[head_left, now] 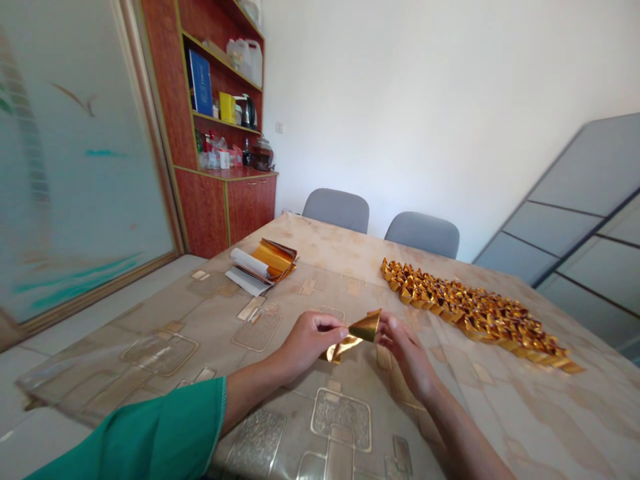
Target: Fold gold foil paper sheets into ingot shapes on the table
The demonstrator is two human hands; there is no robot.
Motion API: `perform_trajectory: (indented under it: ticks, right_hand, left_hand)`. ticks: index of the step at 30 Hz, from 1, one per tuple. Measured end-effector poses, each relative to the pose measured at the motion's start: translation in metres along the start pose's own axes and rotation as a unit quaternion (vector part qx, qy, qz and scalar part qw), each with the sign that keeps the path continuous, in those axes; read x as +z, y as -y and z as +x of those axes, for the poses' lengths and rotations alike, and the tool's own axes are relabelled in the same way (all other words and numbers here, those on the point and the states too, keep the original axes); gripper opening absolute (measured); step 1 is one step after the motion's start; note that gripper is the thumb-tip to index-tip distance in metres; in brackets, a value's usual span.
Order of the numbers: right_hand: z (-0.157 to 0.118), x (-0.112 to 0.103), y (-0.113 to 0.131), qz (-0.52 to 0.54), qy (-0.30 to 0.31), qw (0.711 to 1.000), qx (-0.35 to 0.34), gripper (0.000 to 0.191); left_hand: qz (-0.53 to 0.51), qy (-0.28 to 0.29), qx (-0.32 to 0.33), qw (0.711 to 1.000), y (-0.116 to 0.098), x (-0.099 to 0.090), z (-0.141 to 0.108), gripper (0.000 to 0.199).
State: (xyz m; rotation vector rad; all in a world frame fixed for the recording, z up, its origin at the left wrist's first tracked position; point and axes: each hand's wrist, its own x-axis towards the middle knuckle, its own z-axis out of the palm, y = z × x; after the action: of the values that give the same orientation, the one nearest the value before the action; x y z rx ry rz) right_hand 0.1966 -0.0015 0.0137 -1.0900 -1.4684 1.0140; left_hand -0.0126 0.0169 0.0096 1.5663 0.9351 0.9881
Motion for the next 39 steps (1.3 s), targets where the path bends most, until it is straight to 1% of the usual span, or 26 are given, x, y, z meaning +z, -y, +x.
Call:
perform_trajectory:
  ticks: [2,3,5,8,11,13,19,24,26,28,29,31,32,34,35,39]
  right_hand:
    - [-0.002,0.007,-0.001,0.004,0.035,0.999,0.008,0.037]
    - [-0.002,0.010,-0.002,-0.001,0.035,0.999,0.004,0.035]
    - [-0.001,0.014,-0.004,-0.009,0.022,1.000,-0.006,0.036]
    - [-0.001,0.015,-0.005,-0.023,0.006,1.000,-0.018,0.035]
    - [-0.002,0.011,-0.002,-0.040,0.006,0.999,-0.030,0.031]
    - [-0.003,0.010,0.000,-0.046,0.010,0.998,-0.035,0.031]
    - [-0.002,0.011,-0.002,-0.013,0.021,0.999,-0.028,0.028]
    - [0.000,0.015,-0.004,0.001,-0.006,0.999,-0.047,0.029]
    - [-0.001,0.013,-0.003,-0.006,-0.014,0.998,-0.059,0.032]
    - [-0.002,0.010,-0.002,-0.027,-0.020,0.997,-0.076,0.037]
    - [-0.003,0.008,-0.002,-0.044,-0.020,0.995,-0.089,0.039]
    - [-0.005,0.005,-0.002,-0.089,0.001,0.988,-0.126,0.043]
    - [-0.006,0.003,-0.002,-0.112,0.018,0.982,-0.149,0.046]
    - [-0.008,0.002,0.000,-0.160,0.048,0.966,-0.197,0.050]
    - [-0.009,0.001,0.002,-0.179,0.059,0.958,-0.217,0.049]
    - [-0.010,0.000,0.011,-0.206,0.104,0.936,-0.266,0.028]
  left_hand:
    - [-0.015,-0.005,-0.001,1.000,0.001,0.002,0.000,0.028]
    - [-0.021,-0.004,-0.003,1.000,0.002,0.003,0.000,0.027]
    - [-0.027,0.002,-0.010,1.000,0.004,0.005,-0.001,0.025]
    - [-0.029,0.010,-0.018,0.999,0.004,0.007,-0.001,0.020]
    - [-0.016,0.011,-0.025,1.000,-0.001,0.005,-0.001,0.018]
    - [-0.006,0.023,-0.031,0.999,-0.004,0.004,-0.002,0.018]
    - [-0.014,0.050,-0.058,0.997,-0.006,0.001,-0.002,0.016]
    - [-0.042,0.055,-0.079,0.994,-0.006,0.002,-0.003,0.019]
    - [-0.072,0.040,-0.091,0.993,-0.008,0.004,-0.002,0.022]
    - [-0.151,-0.006,-0.117,0.982,-0.010,0.005,0.000,0.026]
    - [-0.199,-0.034,-0.131,0.971,-0.012,0.007,0.002,0.030]
    - [-0.266,-0.077,-0.146,0.950,-0.015,0.011,0.006,0.036]
    - [-0.278,-0.087,-0.145,0.946,-0.017,0.013,0.008,0.038]
    - [-0.292,-0.093,-0.142,0.941,-0.020,0.018,0.011,0.040]
    - [-0.299,-0.092,-0.143,0.939,-0.020,0.020,0.012,0.041]
    - [-0.317,-0.084,-0.151,0.932,-0.019,0.024,0.009,0.042]
